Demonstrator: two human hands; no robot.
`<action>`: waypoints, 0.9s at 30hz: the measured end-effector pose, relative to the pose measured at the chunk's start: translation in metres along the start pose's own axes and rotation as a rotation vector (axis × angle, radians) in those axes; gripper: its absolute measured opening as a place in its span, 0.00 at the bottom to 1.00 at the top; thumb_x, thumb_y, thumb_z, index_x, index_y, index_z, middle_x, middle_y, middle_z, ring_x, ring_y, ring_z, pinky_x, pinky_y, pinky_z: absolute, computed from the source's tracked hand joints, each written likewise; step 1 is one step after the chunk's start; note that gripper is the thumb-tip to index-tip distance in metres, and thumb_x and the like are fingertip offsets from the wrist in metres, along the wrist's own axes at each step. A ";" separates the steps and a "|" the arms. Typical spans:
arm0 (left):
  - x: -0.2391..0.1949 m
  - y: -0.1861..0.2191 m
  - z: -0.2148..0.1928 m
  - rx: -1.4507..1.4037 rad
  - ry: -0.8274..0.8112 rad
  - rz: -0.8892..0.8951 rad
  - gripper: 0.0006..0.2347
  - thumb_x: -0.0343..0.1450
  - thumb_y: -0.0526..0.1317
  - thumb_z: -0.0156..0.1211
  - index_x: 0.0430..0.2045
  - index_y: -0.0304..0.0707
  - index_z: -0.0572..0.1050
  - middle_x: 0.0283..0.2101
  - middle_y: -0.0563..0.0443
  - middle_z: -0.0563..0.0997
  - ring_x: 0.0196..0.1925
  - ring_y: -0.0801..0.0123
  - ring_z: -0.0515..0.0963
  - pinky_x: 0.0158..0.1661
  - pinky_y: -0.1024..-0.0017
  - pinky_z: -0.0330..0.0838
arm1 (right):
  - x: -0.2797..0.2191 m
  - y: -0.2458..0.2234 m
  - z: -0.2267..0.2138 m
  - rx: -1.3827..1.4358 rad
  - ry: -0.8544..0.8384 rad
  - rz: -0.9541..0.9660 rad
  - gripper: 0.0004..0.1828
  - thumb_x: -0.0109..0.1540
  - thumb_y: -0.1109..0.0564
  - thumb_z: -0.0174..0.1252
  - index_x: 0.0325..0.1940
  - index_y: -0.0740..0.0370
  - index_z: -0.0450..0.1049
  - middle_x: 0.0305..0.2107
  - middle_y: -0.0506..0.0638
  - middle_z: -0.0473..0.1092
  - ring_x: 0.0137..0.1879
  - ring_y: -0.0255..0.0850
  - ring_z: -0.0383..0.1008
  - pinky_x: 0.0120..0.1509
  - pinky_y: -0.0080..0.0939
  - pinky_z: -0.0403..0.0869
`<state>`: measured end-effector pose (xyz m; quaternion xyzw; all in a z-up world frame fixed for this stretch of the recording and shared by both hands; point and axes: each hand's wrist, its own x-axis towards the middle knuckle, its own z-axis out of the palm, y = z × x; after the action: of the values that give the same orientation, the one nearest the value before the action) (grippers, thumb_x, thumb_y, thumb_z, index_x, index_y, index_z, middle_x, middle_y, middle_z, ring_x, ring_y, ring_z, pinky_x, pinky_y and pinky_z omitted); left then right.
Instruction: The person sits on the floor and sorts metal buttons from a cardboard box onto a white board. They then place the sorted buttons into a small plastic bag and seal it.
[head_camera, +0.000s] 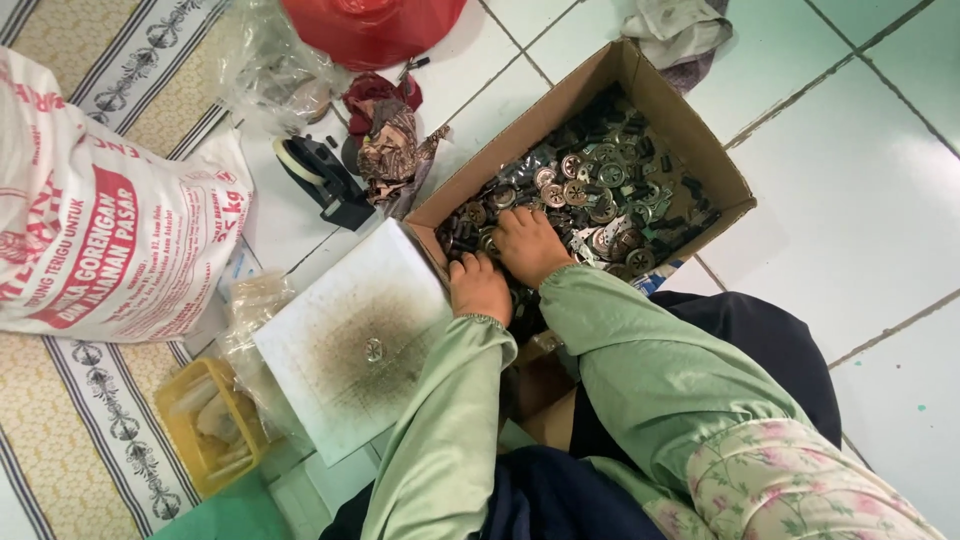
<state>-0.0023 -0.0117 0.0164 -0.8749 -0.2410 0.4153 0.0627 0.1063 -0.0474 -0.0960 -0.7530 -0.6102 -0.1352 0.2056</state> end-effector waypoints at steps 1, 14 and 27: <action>-0.005 0.002 0.001 0.002 0.001 -0.012 0.21 0.76 0.37 0.34 0.64 0.37 0.68 0.74 0.41 0.58 0.74 0.42 0.53 0.66 0.46 0.44 | 0.001 -0.001 -0.004 0.006 0.009 -0.005 0.09 0.56 0.48 0.62 0.32 0.53 0.72 0.36 0.51 0.62 0.45 0.50 0.65 0.48 0.51 0.64; -0.084 0.015 0.031 -0.519 0.655 0.084 0.15 0.71 0.40 0.57 0.52 0.40 0.75 0.62 0.44 0.71 0.69 0.49 0.64 0.66 0.51 0.56 | 0.011 -0.002 -0.052 0.293 -0.466 0.206 0.13 0.62 0.50 0.62 0.47 0.55 0.78 0.42 0.52 0.69 0.53 0.50 0.69 0.57 0.52 0.68; -0.184 0.001 0.079 -0.816 0.920 -0.022 0.16 0.75 0.38 0.54 0.59 0.39 0.70 0.66 0.36 0.61 0.69 0.43 0.64 0.63 0.48 0.65 | 0.011 -0.071 -0.229 0.837 -0.597 0.360 0.13 0.66 0.55 0.59 0.50 0.64 0.79 0.42 0.63 0.77 0.49 0.57 0.79 0.50 0.58 0.80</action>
<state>-0.1611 -0.1072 0.0929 -0.9155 -0.3376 -0.1311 -0.1754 0.0500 -0.1342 0.1206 -0.7053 -0.5051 0.3763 0.3255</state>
